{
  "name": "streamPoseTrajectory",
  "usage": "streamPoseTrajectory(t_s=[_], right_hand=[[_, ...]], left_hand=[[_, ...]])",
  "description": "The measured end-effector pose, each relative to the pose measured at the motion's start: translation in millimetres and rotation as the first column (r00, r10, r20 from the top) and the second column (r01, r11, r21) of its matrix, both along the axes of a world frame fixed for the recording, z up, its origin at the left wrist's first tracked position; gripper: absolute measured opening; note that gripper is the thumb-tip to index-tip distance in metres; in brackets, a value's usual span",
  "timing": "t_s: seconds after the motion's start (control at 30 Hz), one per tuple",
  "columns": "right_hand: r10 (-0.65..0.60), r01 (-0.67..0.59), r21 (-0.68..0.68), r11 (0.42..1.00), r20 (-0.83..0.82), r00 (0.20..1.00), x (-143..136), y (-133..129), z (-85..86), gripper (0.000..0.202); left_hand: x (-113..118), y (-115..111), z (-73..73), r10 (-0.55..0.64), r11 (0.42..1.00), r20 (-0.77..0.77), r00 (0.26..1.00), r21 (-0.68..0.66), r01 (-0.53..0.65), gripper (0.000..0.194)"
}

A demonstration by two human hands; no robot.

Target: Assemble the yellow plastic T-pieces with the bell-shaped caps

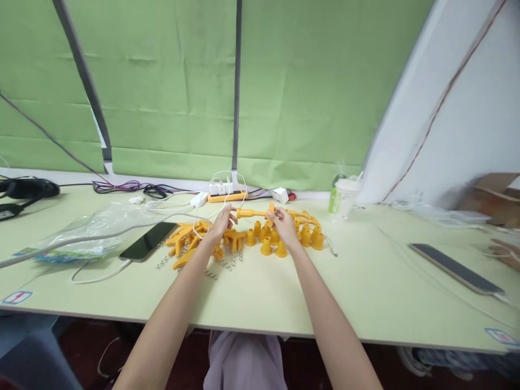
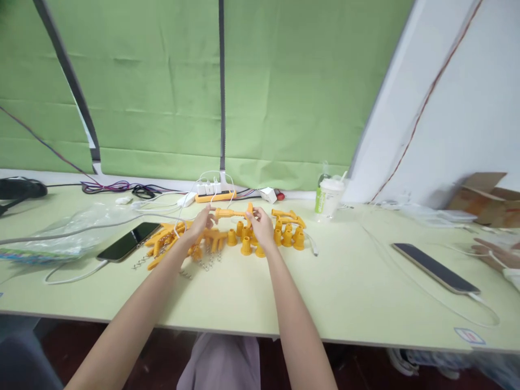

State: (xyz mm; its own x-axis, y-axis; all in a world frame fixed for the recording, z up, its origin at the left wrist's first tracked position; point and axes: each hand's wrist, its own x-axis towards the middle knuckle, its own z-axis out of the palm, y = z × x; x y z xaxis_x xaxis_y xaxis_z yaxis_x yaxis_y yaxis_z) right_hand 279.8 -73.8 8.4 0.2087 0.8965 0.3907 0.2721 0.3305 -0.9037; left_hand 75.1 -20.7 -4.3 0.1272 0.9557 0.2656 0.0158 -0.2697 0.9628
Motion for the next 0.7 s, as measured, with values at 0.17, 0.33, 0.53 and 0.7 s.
streamPoseTrajectory(t_s=[0.17,0.33,0.53,0.7], right_hand=[[-0.167,0.134,-0.133,0.982,-0.289,0.943,48.9,4.7,13.6,0.036],[-0.338,0.285,-0.345,0.895,-0.106,0.935,138.2,16.7,39.7,0.022],[-0.500,0.469,-0.484,0.739,0.073,0.863,189.9,34.6,40.2,0.008],[-0.487,0.528,-0.439,0.727,0.213,0.847,172.2,57.7,31.8,0.008]], left_hand=[[-24.0,20.2,-6.3,0.125,0.991,-0.062,0.990,0.050,-0.122,0.039],[-43.0,21.5,-7.3,0.224,0.971,-0.312,0.923,0.154,-0.184,0.038],[-59.1,8.8,-6.6,0.014,0.995,-0.425,0.905,0.095,0.030,0.049],[-71.9,9.6,-10.9,-0.203,0.979,-0.447,0.871,-0.099,0.177,0.057]])
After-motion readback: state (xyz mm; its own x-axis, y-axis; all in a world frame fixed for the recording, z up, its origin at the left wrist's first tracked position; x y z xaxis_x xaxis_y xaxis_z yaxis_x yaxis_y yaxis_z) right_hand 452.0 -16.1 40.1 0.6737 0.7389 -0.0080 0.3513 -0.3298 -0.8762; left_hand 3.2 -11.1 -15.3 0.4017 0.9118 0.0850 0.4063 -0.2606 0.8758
